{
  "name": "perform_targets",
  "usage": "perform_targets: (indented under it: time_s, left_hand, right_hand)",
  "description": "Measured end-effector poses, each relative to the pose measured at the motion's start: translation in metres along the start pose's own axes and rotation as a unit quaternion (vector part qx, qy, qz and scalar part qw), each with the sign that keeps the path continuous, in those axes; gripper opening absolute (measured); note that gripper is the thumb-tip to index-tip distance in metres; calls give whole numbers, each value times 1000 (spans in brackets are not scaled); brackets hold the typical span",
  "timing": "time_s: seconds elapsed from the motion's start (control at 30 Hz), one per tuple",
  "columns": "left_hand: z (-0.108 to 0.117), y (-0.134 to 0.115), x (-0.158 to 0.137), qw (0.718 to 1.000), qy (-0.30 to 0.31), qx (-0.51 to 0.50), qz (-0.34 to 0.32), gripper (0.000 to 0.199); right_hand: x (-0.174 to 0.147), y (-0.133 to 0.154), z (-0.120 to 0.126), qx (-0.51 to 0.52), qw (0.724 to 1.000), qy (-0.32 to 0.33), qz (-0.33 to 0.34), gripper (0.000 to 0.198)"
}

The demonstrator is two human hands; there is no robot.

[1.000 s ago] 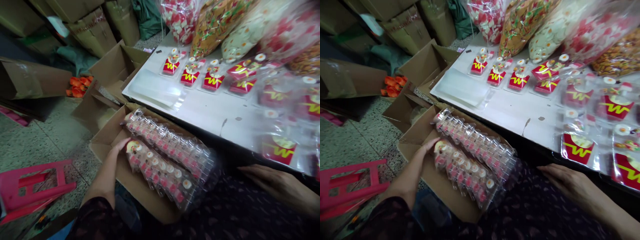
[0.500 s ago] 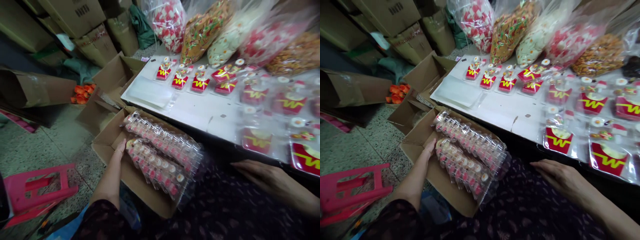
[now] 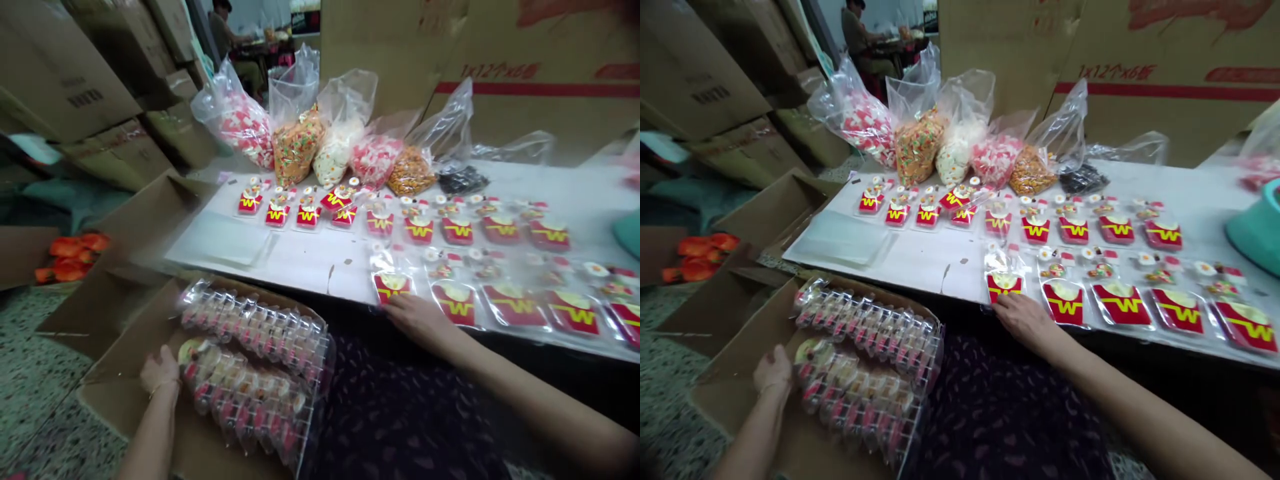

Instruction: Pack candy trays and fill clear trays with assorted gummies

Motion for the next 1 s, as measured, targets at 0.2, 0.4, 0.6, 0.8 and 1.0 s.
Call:
perform_targets:
  time_s: [0.2,0.4,0.6,0.8,1.0]
  left_hand:
    - [79,-169,13,958,-161,-32,-236,54]
    - [53,-283,75,922,-2,-7,-388,48]
    - [-3,-292,120,909,107,42,-400,43]
    - [-3,-302,114,922,99,74,-367,48]
    - [27,-349,51,908,34,37,-417,54]
  right_hand:
    - [65,38,-10,50,997,32,-52,26]
    - [100,7,21,107,993,-3,-52,27]
    - [81,-92,32,65,996,-29,-57,41]
    - [93,-206,33,22,955,-56,-290,66]
    - [100,-254,24,33,910,-40,-412,61]
Point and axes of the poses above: each hand's wrist, its own x-axis towards the middle knuckle, its own z-axis out of the back of the hand, y = z × x, the point moved 10 cm from there along x, towards the middle knuckle, and after that the axes turned 13 degrees about -z, right-handed, at the moved point
